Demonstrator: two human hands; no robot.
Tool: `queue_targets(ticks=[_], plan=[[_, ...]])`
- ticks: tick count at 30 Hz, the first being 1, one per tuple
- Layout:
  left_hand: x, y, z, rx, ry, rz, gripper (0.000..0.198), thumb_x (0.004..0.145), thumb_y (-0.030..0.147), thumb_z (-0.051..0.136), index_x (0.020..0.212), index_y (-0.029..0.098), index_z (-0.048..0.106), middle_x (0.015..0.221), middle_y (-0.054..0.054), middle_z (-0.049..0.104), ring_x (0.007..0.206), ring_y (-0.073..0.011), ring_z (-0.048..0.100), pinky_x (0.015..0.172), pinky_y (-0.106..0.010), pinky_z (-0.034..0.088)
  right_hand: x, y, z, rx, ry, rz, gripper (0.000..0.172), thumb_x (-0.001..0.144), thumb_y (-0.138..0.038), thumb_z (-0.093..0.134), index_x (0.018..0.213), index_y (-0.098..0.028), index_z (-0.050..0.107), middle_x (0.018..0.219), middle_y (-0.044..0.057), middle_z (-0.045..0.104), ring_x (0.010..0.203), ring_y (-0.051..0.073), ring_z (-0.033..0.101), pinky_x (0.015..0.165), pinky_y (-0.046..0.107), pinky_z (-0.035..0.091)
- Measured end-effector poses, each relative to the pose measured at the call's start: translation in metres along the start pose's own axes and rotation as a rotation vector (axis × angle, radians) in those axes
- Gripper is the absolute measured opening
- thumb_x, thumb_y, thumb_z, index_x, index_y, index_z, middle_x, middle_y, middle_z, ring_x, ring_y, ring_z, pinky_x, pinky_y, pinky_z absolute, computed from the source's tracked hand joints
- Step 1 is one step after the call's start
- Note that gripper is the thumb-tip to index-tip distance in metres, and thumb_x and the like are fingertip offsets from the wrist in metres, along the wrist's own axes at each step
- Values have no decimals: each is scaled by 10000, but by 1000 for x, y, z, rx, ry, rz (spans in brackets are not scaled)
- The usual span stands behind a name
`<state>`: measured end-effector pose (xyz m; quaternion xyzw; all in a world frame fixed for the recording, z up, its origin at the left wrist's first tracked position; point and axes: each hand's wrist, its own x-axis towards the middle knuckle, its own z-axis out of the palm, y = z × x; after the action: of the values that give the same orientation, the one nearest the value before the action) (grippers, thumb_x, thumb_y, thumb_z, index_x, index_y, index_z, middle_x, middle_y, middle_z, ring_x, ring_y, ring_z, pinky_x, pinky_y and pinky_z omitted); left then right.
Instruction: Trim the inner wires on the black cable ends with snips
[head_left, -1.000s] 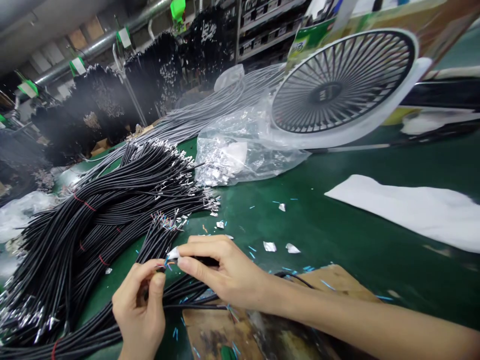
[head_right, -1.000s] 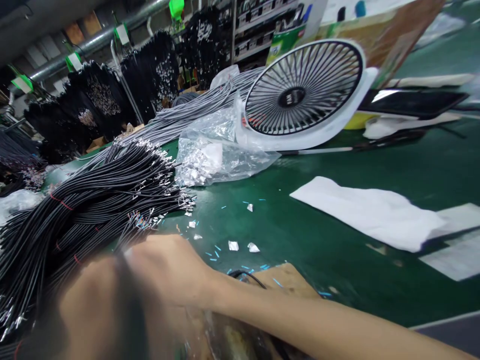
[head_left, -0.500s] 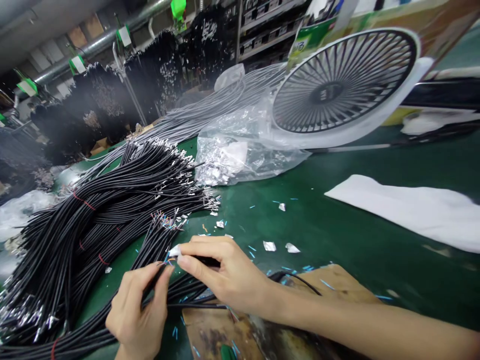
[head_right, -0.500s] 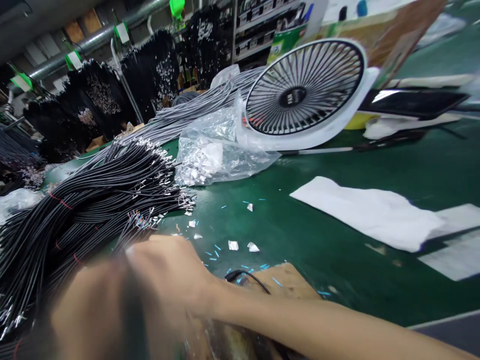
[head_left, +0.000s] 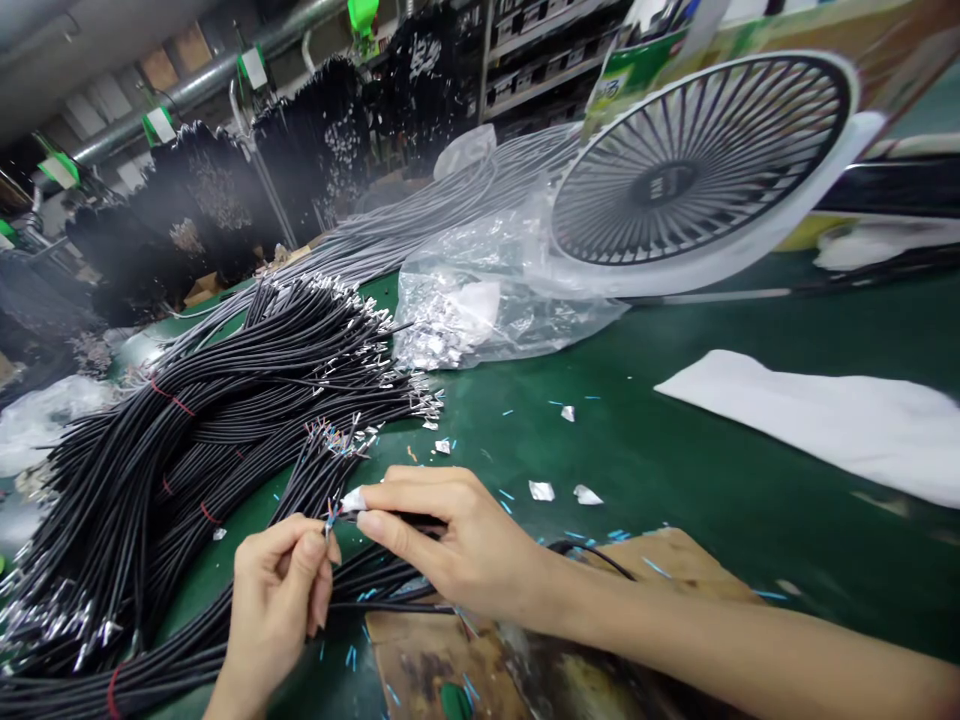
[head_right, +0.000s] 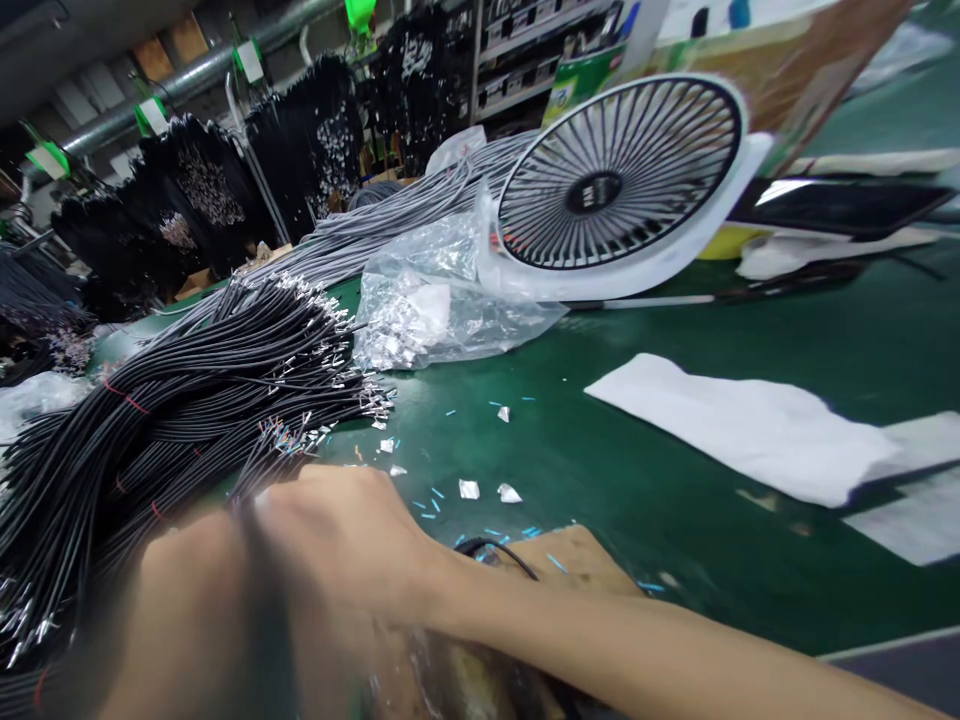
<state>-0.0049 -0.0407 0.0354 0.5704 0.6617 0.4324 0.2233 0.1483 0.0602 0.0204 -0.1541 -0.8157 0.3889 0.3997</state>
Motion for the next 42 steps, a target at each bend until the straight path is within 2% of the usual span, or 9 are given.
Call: queue_targets(ticks=[7,11,20,22,27,32,37,40,42], plan=[[0,-3,-3,-167,-160,-119,492,878,526,445,619,129,575,334,30,381,263,-50,280,292,-173,237,4,-2,-5,164,37,51,113,818,-205,566,742,-128,601,608,-25,527,540,85,442,513,195,329],[-2,-4,-1,-196,-176,-124,451,872,491,476,659,121,621,364,25,393,289,-59,319,311,-178,224,3,-3,-7,107,-72,-33,142,750,-138,654,662,-139,544,613,-34,512,537,77,432,499,185,326],[-1,3,-1,-96,-136,-40,382,844,400,546,596,127,647,446,-3,455,375,-68,359,345,-186,241,7,-3,-18,43,-228,-155,149,712,18,582,735,-127,557,711,-1,536,621,95,456,560,201,342],[2,3,-3,-79,-136,-7,359,822,394,578,587,137,662,468,-11,484,408,-79,383,373,-194,269,6,-1,-13,205,-264,-83,101,753,-38,548,727,-135,537,696,-4,519,621,97,445,567,205,340],[11,-2,-6,-96,-135,57,406,771,510,605,599,151,688,520,-43,546,476,-121,473,440,-226,367,5,4,4,786,-353,339,176,806,-258,440,657,-168,417,546,-39,403,466,75,315,466,198,288],[9,-9,4,-28,50,84,315,752,443,654,605,165,650,554,-33,537,500,-124,477,448,-225,386,8,4,4,457,-147,213,216,756,-258,543,583,-153,469,560,-21,430,531,88,360,493,205,275],[5,-23,14,89,240,179,249,727,379,681,586,183,622,575,-43,563,549,-161,530,507,-257,449,-1,1,16,450,-111,348,293,829,-219,438,542,-161,449,452,-48,349,406,68,266,419,201,233],[6,-23,13,86,199,174,244,732,372,680,594,176,635,563,-44,568,518,-155,524,479,-250,436,1,1,18,460,-54,407,300,784,-241,480,504,-165,406,459,-47,348,426,67,300,423,196,232],[8,-20,10,52,93,142,274,743,390,671,588,165,645,534,-43,557,459,-132,487,417,-227,384,3,1,17,491,-33,448,299,778,-260,447,504,-176,362,456,-53,328,421,66,288,414,194,223]])
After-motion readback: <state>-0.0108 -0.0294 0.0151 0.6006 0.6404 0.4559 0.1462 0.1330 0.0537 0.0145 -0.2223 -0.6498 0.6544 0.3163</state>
